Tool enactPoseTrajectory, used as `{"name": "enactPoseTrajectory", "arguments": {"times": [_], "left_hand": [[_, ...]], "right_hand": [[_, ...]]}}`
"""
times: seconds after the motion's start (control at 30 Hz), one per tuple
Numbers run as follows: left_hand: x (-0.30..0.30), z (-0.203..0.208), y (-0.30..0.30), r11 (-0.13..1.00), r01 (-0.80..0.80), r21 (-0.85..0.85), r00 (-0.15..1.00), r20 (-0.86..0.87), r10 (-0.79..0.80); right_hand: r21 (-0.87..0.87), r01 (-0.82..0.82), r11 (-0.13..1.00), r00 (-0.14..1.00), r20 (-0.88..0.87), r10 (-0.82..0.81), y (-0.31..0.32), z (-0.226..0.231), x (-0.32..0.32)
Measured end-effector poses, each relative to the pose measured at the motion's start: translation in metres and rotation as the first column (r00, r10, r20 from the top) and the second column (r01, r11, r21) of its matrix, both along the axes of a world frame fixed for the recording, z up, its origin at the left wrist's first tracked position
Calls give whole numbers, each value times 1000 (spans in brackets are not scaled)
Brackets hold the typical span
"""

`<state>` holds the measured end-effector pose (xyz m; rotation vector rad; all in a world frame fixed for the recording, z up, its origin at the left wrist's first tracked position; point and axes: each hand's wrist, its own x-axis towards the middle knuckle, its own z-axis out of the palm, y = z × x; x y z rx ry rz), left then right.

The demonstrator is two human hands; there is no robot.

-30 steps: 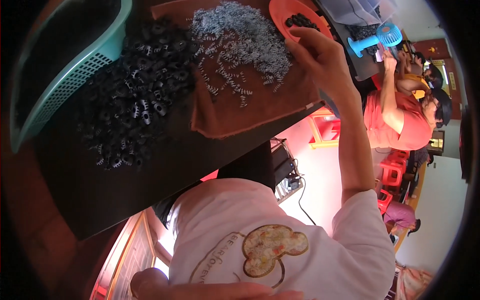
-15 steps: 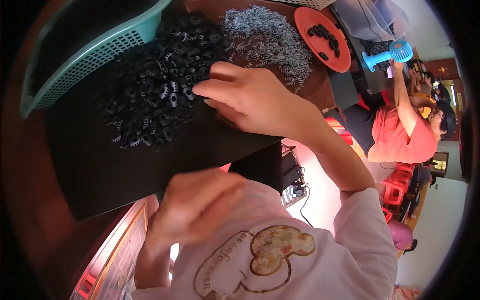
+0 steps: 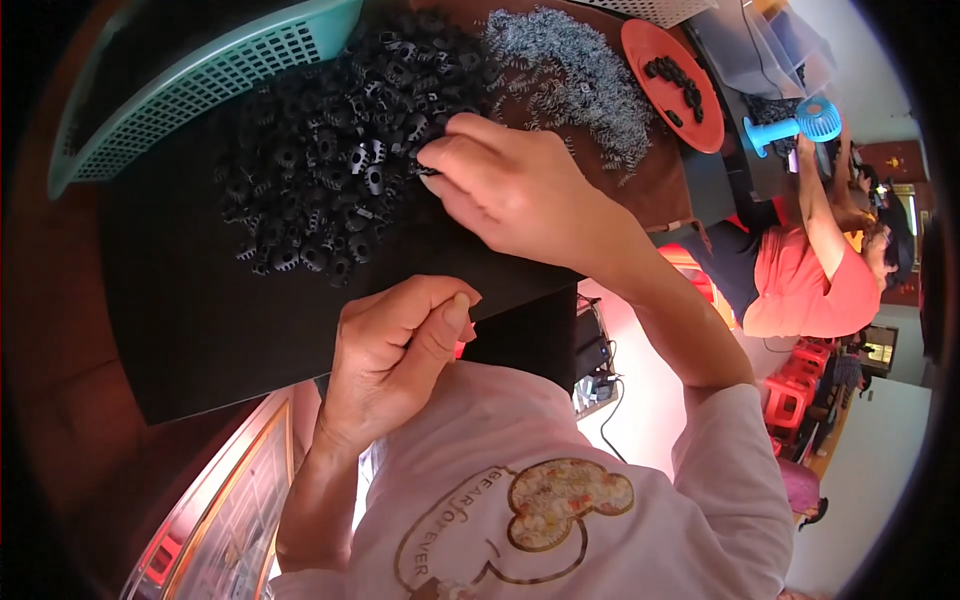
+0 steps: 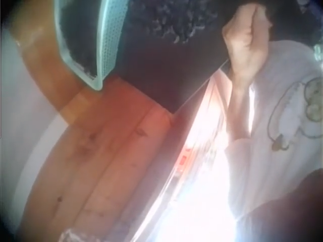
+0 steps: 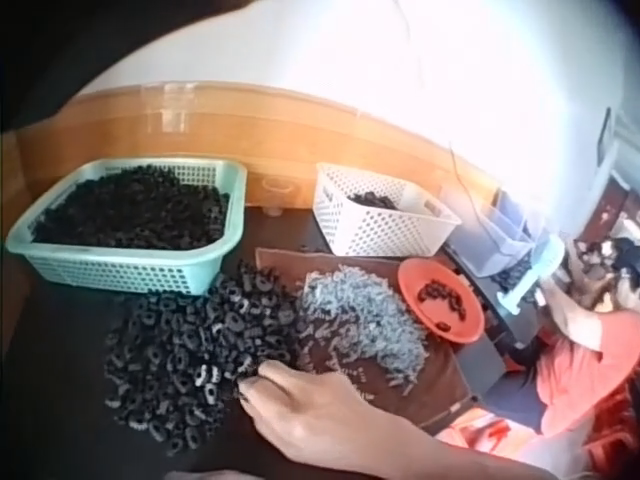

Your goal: Assemble small metal components into black plastic parts.

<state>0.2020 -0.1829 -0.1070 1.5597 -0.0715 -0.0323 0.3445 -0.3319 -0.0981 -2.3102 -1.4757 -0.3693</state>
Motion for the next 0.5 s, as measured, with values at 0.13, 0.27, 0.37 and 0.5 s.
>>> {"name": "enactPoseTrajectory", "arguments": {"times": [0.13,0.27,0.37,0.5], "left_hand": [[-1,-1,0,993,-90,-78,994,-73,84],[0,-5,1,970,-151,-189,988,-67,141],[0,-5,2,958,-151,-246,988,-63,139],[-4,-6,3,951,-122,-284,993,-43,114]], "right_hand": [[367,-21,930,946,-293,137,-7,8,-7],[419,54,907,787,-577,220,-16,19,-29],[474,125,872,590,-742,319,-22,18,-42],[532,104,840,549,-736,397,-25,16,-46]]}}
